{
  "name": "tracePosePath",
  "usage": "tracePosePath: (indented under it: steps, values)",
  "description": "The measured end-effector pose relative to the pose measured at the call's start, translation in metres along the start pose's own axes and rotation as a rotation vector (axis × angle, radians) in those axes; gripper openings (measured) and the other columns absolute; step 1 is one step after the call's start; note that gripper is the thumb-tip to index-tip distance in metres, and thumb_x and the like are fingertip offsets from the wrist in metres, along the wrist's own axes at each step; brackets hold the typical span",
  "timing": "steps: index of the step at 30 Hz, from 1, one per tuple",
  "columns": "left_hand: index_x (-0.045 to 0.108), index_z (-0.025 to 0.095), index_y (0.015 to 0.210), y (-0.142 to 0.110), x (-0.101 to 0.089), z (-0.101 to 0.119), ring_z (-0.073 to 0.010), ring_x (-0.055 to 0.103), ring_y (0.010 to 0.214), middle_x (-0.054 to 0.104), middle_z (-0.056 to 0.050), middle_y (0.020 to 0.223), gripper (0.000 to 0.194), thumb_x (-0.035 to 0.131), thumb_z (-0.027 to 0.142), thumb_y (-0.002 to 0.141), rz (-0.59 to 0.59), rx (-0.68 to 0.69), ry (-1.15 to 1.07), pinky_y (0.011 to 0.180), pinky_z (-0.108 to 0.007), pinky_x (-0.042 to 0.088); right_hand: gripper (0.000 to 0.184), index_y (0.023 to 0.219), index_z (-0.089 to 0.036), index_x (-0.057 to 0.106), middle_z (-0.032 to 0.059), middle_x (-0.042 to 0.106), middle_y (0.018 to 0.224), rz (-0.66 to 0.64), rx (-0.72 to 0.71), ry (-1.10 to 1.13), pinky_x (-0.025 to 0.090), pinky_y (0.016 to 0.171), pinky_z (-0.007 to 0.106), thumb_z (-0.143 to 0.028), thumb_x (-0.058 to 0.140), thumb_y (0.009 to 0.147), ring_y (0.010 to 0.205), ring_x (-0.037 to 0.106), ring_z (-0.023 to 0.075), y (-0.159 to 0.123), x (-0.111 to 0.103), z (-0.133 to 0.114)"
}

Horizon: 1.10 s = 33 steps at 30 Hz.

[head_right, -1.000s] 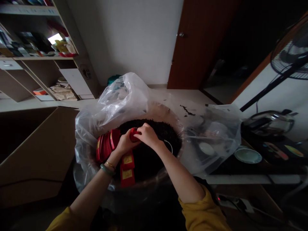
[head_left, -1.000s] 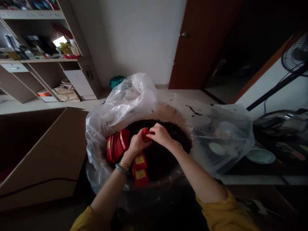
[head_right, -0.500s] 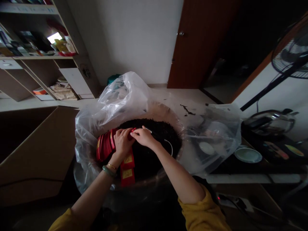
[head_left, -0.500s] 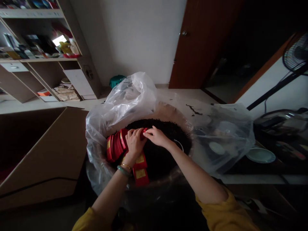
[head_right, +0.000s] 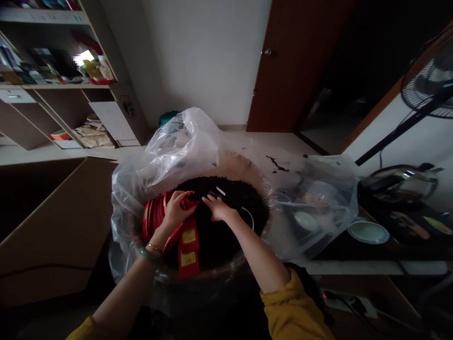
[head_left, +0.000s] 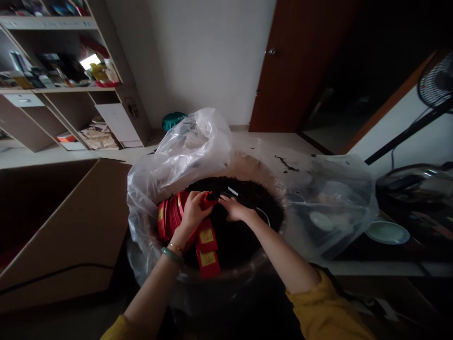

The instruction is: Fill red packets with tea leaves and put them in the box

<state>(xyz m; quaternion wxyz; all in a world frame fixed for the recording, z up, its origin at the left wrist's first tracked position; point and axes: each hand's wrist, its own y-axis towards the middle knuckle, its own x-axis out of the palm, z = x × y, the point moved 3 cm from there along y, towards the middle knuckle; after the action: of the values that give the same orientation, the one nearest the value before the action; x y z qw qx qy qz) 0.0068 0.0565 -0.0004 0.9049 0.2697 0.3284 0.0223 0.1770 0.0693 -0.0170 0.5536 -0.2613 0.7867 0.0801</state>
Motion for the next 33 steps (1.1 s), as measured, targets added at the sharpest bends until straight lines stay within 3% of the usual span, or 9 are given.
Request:
tracePosePath:
  steps: [3,7,11,15,21,26,29,33]
  values:
    - [0.063,0.022,0.110,0.000,0.000,-0.003,-0.0159,0.059,0.084,0.056,-0.004,0.098,0.042,0.070,0.025,0.068,-0.045,-0.003,-0.030,0.073,-0.029,0.052,0.072,0.128,-0.018,0.052,0.0147,0.054,0.128,-0.038,0.022,-0.038,0.044,0.092,0.033,-0.007,0.070,0.060,0.113,0.056,0.0275,0.001,-0.003,0.001]
    - [0.063,0.020,0.110,0.001,0.001,-0.003,-0.0148,0.058,0.080,0.056,-0.003,0.096,0.042,0.071,0.024,0.068,-0.031,-0.002,-0.032,0.071,-0.028,0.052,0.044,0.108,-0.020,0.065,0.0099,0.063,0.108,0.049,0.082,-0.072,0.048,0.073,0.025,-0.007,0.066,0.066,0.091,0.066,0.0214,-0.008,-0.011,-0.001]
    - [0.063,0.021,0.109,0.001,0.002,0.000,-0.0160,0.058,0.086,0.056,-0.003,0.095,0.042,0.071,0.022,0.068,-0.013,0.037,-0.027,0.077,-0.029,0.051,0.032,0.098,-0.020,0.069,0.0081,0.068,0.099,0.116,0.060,-0.050,0.048,0.073,0.026,-0.007,0.063,0.069,0.089,0.067,0.0210,-0.011,-0.014,-0.005]
    - [0.063,0.020,0.110,0.001,0.001,-0.001,-0.0153,0.058,0.084,0.056,-0.003,0.095,0.042,0.071,0.022,0.068,-0.009,0.024,-0.030,0.074,-0.028,0.051,0.030,0.092,-0.019,0.071,0.0052,0.072,0.091,0.178,0.045,0.115,0.050,0.077,0.028,-0.003,0.060,0.069,0.088,0.068,0.0200,-0.009,-0.023,-0.004]
    - [0.063,0.021,0.108,0.001,0.003,0.001,-0.0161,0.059,0.084,0.056,-0.003,0.096,0.042,0.071,0.022,0.067,-0.024,-0.007,-0.029,0.073,-0.029,0.052,0.021,0.089,-0.017,0.070,-0.0014,0.067,0.063,0.356,0.111,0.473,0.051,0.056,0.023,-0.009,0.060,0.072,0.050,0.065,0.0129,-0.021,-0.058,-0.002]
    - [0.062,0.020,0.109,0.003,0.011,0.008,-0.0184,0.059,0.089,0.056,-0.004,0.097,0.045,0.073,0.024,0.065,-0.012,0.023,-0.017,0.079,-0.032,0.052,0.032,0.104,-0.018,0.067,0.0040,0.072,0.086,0.534,0.022,0.655,0.056,0.057,0.024,-0.016,0.065,0.073,0.055,0.066,0.0122,-0.027,-0.073,-0.021]
    - [0.060,0.021,0.111,0.004,0.015,0.010,-0.0191,0.059,0.089,0.056,-0.004,0.098,0.050,0.075,0.024,0.063,0.008,0.021,0.002,0.080,-0.033,0.052,0.045,0.117,-0.021,0.063,0.0098,0.070,0.105,0.524,0.008,0.702,0.059,0.063,0.029,-0.020,0.069,0.072,0.067,0.069,0.0148,-0.024,-0.070,-0.027]
    - [0.059,0.021,0.114,0.005,0.016,0.012,-0.0193,0.059,0.090,0.055,-0.004,0.099,0.054,0.075,0.024,0.062,0.011,0.001,0.022,0.081,-0.034,0.051,0.035,0.120,-0.021,0.058,0.0101,0.068,0.109,0.507,-0.023,0.897,0.060,0.067,0.029,-0.027,0.054,0.086,0.079,0.070,0.0147,-0.020,-0.070,-0.024]
